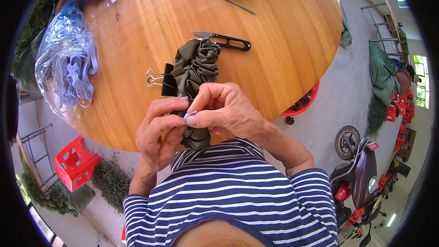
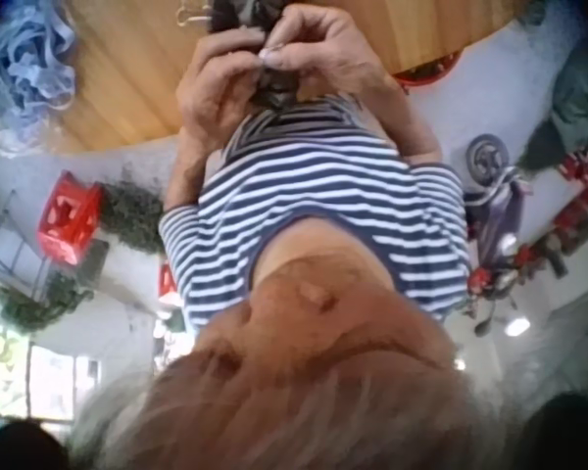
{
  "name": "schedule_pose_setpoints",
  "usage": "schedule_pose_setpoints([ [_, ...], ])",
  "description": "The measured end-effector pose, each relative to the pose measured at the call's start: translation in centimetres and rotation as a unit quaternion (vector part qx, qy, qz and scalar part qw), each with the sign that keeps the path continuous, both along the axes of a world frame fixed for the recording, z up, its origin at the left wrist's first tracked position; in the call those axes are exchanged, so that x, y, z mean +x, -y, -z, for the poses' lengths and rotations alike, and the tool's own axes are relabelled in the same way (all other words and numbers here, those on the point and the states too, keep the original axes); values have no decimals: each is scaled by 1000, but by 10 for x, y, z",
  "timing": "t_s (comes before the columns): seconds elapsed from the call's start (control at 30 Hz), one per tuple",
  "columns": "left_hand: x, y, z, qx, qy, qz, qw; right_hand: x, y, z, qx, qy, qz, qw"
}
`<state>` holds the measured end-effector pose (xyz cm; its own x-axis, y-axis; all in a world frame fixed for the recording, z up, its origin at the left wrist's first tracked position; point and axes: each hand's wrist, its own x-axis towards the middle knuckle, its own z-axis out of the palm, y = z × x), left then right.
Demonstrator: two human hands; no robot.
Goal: The person assembles green fabric items by inserting a white elastic band into a fabric casing using a metal rod. They pull the elastic through the casing, gather the fabric, and secure the ends with a binder clip. The process is repeated for multiple fabric items on a wooden table.
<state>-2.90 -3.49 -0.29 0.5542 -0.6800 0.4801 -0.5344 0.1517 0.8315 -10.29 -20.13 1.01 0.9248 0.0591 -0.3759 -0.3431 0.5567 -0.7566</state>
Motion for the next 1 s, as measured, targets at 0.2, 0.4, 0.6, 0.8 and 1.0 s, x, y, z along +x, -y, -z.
schedule_pose_setpoints([
  [0.2,-10,3,-14,66,-358,-17,931,-3,-2,8,-134,107,24,985],
  [0.4,-10,8,-10,135,-253,-39,957,-1,-3,1,-602,293,44,742],
  [0.6,-23,22,6,-15,-98,-128,987,7,-12,13,-595,324,182,713],
  [0.8,-16,15,-18,15,-362,-82,928,4,-4,15,-546,372,197,725],
  [1.0,10,14,-26,89,-378,0,921,2,0,11,-555,376,179,721],
])
